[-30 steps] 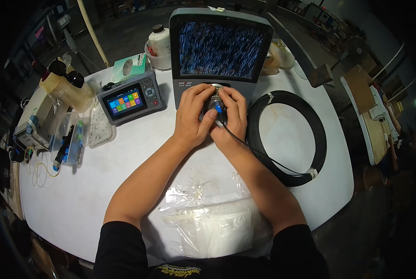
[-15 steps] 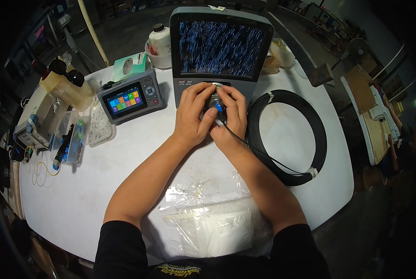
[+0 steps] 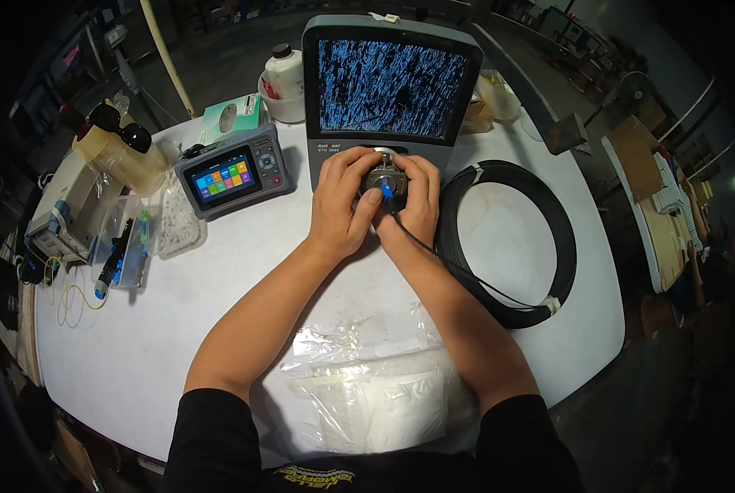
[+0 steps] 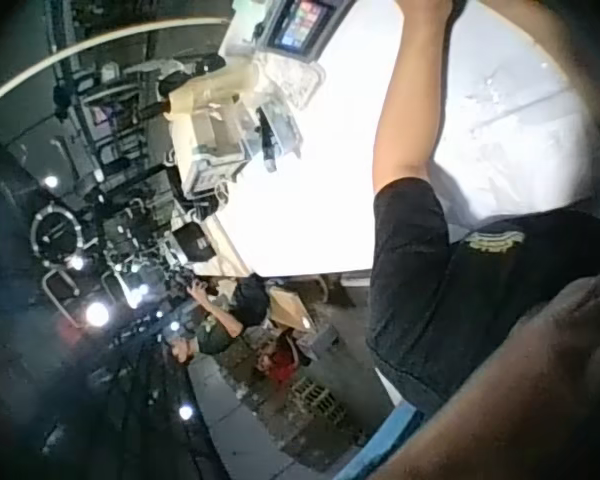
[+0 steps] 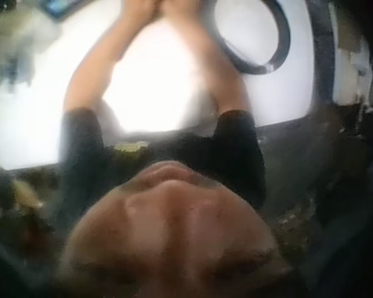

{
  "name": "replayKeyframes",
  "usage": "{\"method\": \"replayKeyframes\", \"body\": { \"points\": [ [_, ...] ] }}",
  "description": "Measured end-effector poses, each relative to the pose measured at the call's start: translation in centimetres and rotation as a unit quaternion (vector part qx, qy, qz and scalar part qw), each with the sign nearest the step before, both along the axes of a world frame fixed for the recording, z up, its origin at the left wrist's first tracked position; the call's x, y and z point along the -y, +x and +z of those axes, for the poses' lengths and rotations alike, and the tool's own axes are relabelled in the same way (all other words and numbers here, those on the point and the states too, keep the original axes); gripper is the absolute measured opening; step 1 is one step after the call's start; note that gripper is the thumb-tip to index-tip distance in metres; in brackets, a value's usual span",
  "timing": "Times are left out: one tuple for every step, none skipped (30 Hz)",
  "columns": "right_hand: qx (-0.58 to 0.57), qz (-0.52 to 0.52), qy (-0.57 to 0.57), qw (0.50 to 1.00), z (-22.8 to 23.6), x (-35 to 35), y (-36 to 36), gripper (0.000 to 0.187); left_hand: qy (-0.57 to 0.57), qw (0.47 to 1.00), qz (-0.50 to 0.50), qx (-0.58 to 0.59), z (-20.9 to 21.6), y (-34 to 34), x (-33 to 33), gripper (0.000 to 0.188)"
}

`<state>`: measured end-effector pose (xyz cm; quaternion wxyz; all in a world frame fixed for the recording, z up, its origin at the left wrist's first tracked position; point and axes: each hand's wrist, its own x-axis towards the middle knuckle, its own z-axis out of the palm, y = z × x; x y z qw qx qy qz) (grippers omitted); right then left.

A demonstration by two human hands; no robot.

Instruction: The recorder is using a digital microscope probe to inspect the end face of a fiber optic connector, switching between multiple connectors.

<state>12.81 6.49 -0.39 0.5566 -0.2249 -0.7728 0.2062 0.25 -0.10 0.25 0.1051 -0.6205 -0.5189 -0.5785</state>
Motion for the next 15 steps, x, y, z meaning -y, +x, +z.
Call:
{"method": "replayKeyframes", "body": {
  "points": [
    [0.008, -0.001, -0.001, 1.0, -0.05, 0.05, 0.11, 0.069, -0.003, 1.0, -0.001, 0.003, -0.17, -0.02, 0.04, 0.046],
    [0.015, -0.003, -0.001, 1.0, -0.05, 0.02, 0.14, 0.069, -0.005, 1.0, -0.001, 0.006, -0.22, -0.07, 0.02, 0.046],
    [0.015, -0.004, -0.001, 1.0, -0.08, -0.05, 0.13, 0.069, -0.004, 1.0, -0.002, 0.006, -0.21, -0.1, -0.04, 0.046],
    [0.011, 0.0, 0.005, 1.0, -0.12, -0.13, 0.11, 0.069, -0.001, 1.0, -0.002, 0.007, -0.23, -0.11, -0.11, 0.045],
    [0.007, 0.003, 0.011, 1.0, -0.15, -0.22, 0.08, 0.07, 0.002, 1.0, -0.002, 0.008, -0.26, -0.12, -0.2, 0.045],
    [0.008, 0.003, 0.009, 1.0, 0.03, -0.07, 0.06, 0.07, 0.0, 1.0, -0.002, 0.009, -0.15, -0.1, -0.1, 0.045],
    [0.005, 0.007, 0.003, 1.0, 0.4, 0.08, 0.0, 0.068, 0.0, 1.0, -0.001, 0.011, 0.14, -0.12, -0.05, 0.045],
    [0.002, 0.012, -0.003, 1.0, 0.56, 0.24, -0.02, 0.067, 0.001, 1.0, 0.0, 0.013, 0.25, -0.11, 0.04, 0.044],
    [0.002, 0.012, -0.002, 1.0, 0.55, 0.18, 0.01, 0.067, 0.001, 1.0, 0.001, 0.013, 0.27, -0.09, 0.0, 0.044],
    [0.001, 0.014, -0.003, 1.0, 0.51, 0.11, 0.04, 0.067, 0.001, 1.0, 0.0, 0.012, 0.31, -0.08, -0.03, 0.044],
    [-0.001, 0.016, -0.004, 1.0, 0.47, 0.04, 0.05, 0.066, 0.0, 1.0, 0.0, 0.011, 0.37, -0.07, -0.05, 0.043],
    [-0.002, 0.015, -0.002, 1.0, 0.33, -0.11, 0.05, 0.066, 0.002, 1.0, -0.001, 0.011, 0.33, -0.09, -0.15, 0.043],
    [0.001, 0.012, 0.003, 1.0, 0.15, -0.16, 0.1, 0.066, 0.001, 1.0, -0.003, 0.014, 0.17, -0.05, -0.14, 0.043],
    [0.004, 0.008, 0.008, 1.0, 0.06, -0.21, 0.18, 0.067, 0.0, 1.0, -0.006, 0.018, 0.1, -0.03, -0.17, 0.042],
    [0.003, 0.008, 0.009, 1.0, 0.07, -0.12, 0.16, 0.067, 0.001, 1.0, -0.006, 0.017, 0.06, -0.08, -0.12, 0.042]
  ]
}}
